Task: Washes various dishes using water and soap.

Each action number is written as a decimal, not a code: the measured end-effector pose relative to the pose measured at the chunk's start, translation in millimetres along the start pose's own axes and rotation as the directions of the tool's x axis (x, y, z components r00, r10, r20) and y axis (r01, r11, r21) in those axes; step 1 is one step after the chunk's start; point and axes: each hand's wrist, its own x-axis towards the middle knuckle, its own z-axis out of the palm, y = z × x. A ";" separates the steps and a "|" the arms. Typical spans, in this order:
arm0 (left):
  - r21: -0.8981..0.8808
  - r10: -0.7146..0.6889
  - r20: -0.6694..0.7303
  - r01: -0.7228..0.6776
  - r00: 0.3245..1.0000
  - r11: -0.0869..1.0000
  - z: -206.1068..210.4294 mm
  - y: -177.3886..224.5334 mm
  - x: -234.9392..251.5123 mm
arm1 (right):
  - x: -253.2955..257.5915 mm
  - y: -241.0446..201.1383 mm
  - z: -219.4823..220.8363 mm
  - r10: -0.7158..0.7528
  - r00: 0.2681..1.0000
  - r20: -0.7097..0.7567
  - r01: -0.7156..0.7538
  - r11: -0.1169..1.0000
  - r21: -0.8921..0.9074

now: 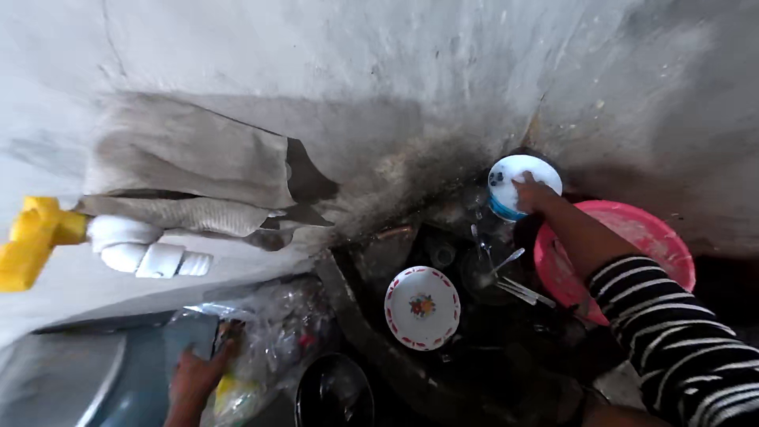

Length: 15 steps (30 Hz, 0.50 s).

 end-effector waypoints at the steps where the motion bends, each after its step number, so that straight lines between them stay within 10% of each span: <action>1: 0.085 0.020 -0.063 -0.014 0.998 0.996 -14.5 9.8 -8.5 | 2.4 0.2 2.7 0.002 1.000 -0.010 -0.002 1.000 0.002; 4: 0.265 0.311 -0.160 -0.262 0.937 0.928 -47.6 67.4 -52.8 | 0.6 -6.4 7.6 0.000 0.999 -0.037 -0.001 1.000 -0.021; 7: 0.111 0.554 0.041 -0.555 0.831 0.824 -37.9 169.5 -108.4 | -3.6 -13.3 5.2 0.025 0.997 -0.068 -0.026 1.000 -0.012; 12: 0.199 0.611 0.586 -0.826 0.532 0.528 67.1 275.6 -100.4 | -86.1 -66.2 -90.7 0.031 0.995 0.098 -0.034 0.999 0.030; 15: 0.276 0.601 0.655 -0.885 0.459 0.375 135.8 318.5 -81.6 | -55.0 -47.9 -58.0 -0.010 0.994 -0.107 0.006 0.999 -0.041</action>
